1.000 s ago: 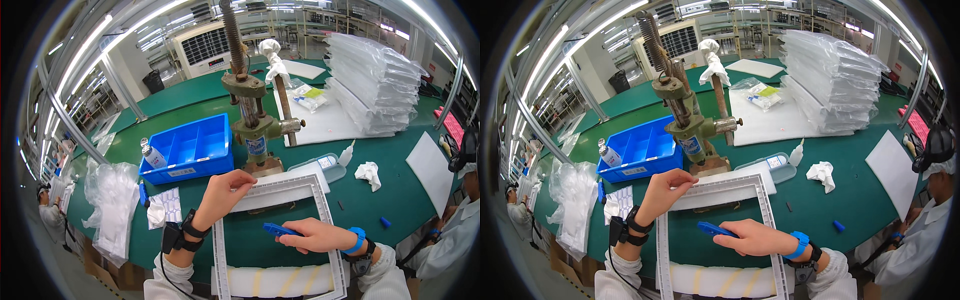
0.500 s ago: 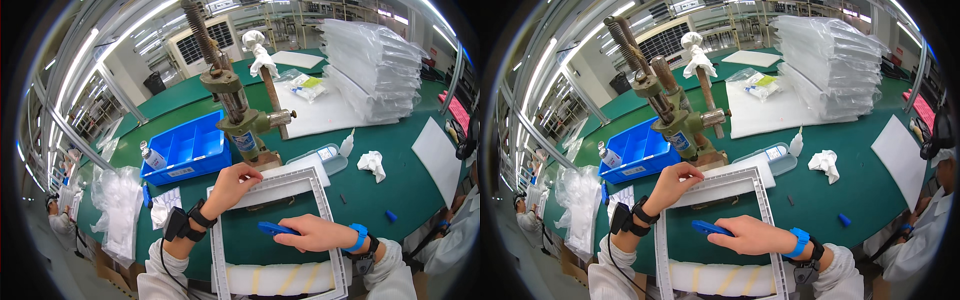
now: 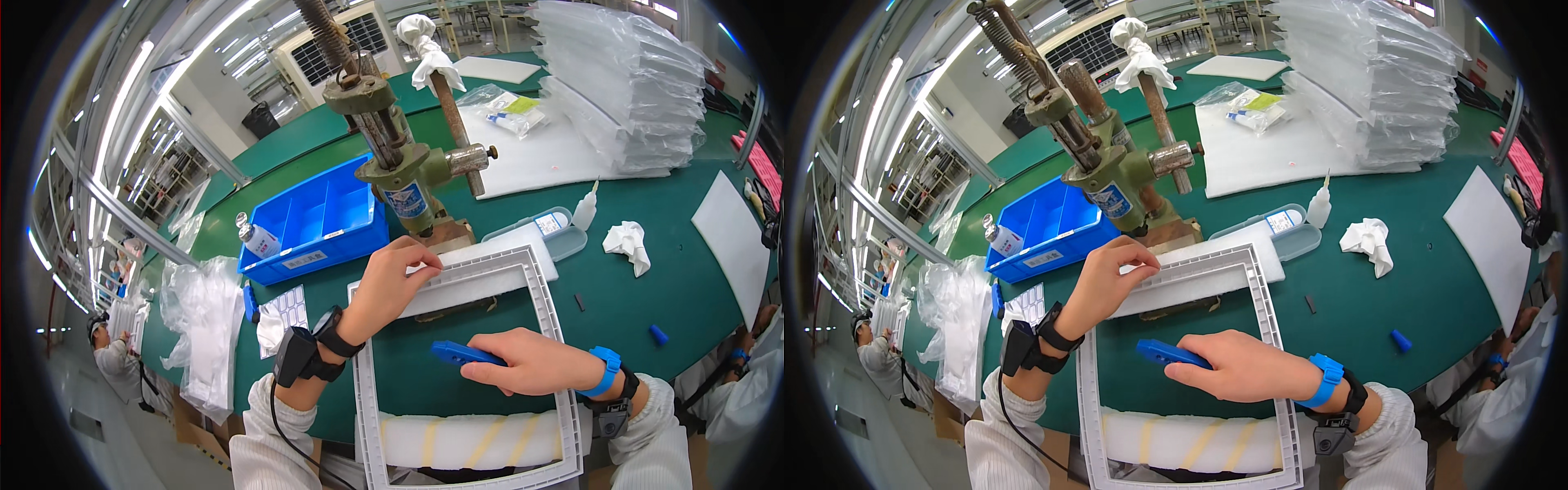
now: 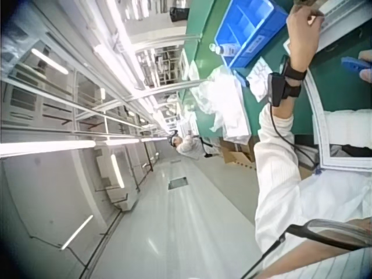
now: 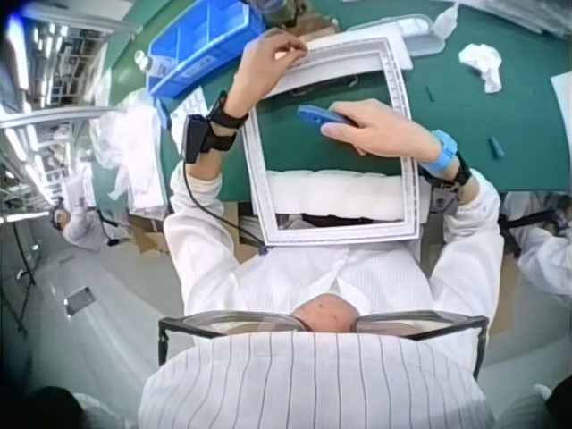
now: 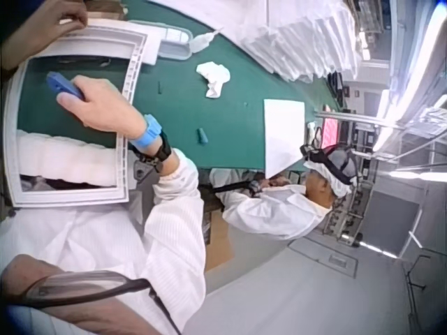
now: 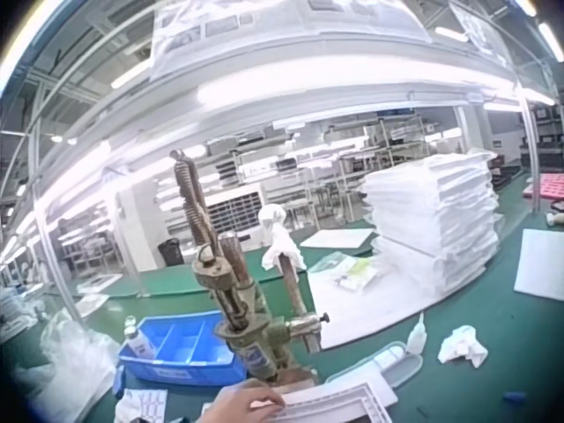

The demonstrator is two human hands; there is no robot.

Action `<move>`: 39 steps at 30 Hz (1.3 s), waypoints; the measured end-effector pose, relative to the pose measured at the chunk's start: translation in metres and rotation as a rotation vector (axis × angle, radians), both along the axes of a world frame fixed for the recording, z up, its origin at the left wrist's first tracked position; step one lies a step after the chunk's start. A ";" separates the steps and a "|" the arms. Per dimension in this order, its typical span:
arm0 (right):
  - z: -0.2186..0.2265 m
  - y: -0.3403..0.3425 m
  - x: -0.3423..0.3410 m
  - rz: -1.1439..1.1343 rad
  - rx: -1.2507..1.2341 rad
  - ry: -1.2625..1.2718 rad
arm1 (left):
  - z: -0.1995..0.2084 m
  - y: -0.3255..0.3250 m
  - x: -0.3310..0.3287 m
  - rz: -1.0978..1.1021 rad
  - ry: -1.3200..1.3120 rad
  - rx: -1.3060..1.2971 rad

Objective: Assembling and testing an electronic frame component using a manual press and specialized tools.

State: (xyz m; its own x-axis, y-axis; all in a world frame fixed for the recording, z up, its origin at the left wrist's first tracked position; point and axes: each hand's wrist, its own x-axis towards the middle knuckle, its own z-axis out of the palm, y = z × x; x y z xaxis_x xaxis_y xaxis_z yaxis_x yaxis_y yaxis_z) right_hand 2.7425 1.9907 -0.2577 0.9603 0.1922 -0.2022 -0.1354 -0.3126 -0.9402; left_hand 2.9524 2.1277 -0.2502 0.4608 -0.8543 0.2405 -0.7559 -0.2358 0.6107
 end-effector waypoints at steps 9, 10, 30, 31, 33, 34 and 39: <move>-0.001 0.000 0.001 -0.004 -0.016 -0.046 | -0.003 -0.002 0.007 -0.022 0.121 0.029; -0.002 0.000 0.000 -0.006 -0.012 -0.045 | -0.002 -0.002 0.007 -0.022 0.149 0.031; 0.006 -0.018 -0.013 -0.432 0.692 -0.232 | -0.010 0.072 0.036 0.124 0.526 -0.273; 0.006 -0.021 -0.016 -0.510 0.704 -0.273 | -0.013 0.077 0.037 0.119 0.568 -0.333; -0.002 -0.023 -0.012 -0.569 0.681 -0.301 | -0.025 0.094 0.041 0.126 0.599 -0.433; 0.000 -0.022 -0.013 -0.593 0.631 -0.311 | -0.028 0.096 0.042 0.143 0.611 -0.452; 0.004 -0.008 -0.015 -0.497 0.409 -0.183 | -0.017 0.101 0.021 0.042 0.434 -0.502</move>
State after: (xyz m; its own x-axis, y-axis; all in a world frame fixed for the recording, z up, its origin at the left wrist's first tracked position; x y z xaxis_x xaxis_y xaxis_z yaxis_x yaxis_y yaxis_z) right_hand 2.7274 1.9829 -0.2540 0.9663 -0.2553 -0.0323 0.0018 0.1322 -0.9912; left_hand 2.9734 2.2289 -0.2671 0.6363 -0.6659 0.3894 -0.4126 0.1328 0.9012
